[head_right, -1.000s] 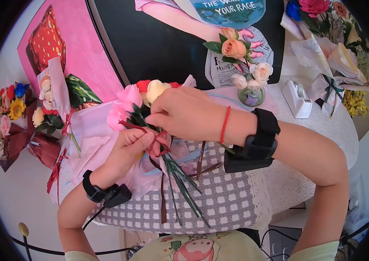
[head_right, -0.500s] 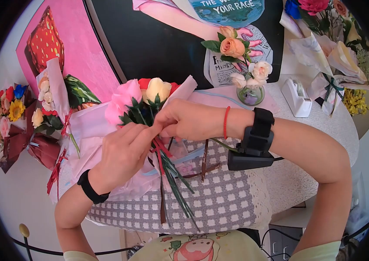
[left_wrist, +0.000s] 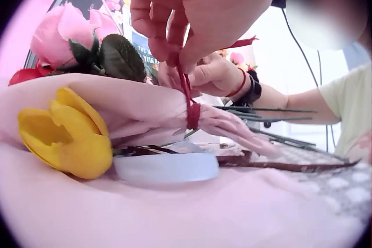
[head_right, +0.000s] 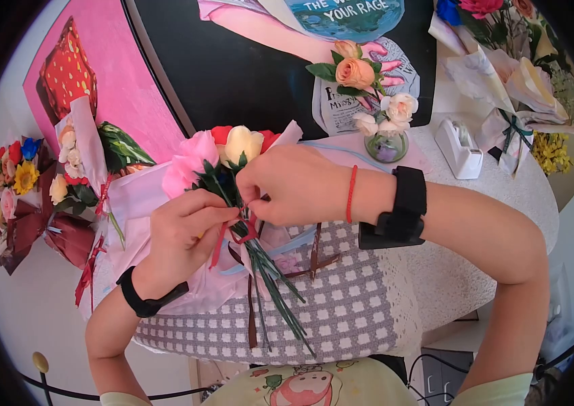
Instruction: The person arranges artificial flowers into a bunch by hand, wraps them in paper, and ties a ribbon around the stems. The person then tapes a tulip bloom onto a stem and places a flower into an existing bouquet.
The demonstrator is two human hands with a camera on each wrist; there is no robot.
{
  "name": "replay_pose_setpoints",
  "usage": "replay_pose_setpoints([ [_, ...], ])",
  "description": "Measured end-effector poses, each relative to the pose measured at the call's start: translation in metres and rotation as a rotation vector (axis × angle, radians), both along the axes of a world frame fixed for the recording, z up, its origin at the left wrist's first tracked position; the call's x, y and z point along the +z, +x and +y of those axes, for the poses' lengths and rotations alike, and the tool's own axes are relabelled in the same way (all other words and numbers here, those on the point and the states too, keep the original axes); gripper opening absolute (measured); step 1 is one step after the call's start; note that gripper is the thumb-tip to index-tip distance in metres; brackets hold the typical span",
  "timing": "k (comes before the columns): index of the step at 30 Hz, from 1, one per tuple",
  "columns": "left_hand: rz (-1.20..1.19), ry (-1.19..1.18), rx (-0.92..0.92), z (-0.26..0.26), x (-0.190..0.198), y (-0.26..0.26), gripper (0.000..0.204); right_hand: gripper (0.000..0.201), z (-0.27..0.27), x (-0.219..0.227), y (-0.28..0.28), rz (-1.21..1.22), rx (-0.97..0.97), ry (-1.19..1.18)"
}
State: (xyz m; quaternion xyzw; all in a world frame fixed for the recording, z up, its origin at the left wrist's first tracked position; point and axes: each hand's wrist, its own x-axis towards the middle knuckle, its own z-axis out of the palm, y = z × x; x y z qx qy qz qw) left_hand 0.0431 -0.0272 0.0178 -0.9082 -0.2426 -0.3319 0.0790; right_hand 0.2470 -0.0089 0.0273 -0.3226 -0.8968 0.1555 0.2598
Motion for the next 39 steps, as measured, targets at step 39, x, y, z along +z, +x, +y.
replay_pose_setpoints([
  [39, -0.327, -1.298, -0.288, -0.003, -0.01, -0.02, 0.008, 0.007, 0.003, -0.008, 0.02, -0.561, -0.023, 0.066],
])
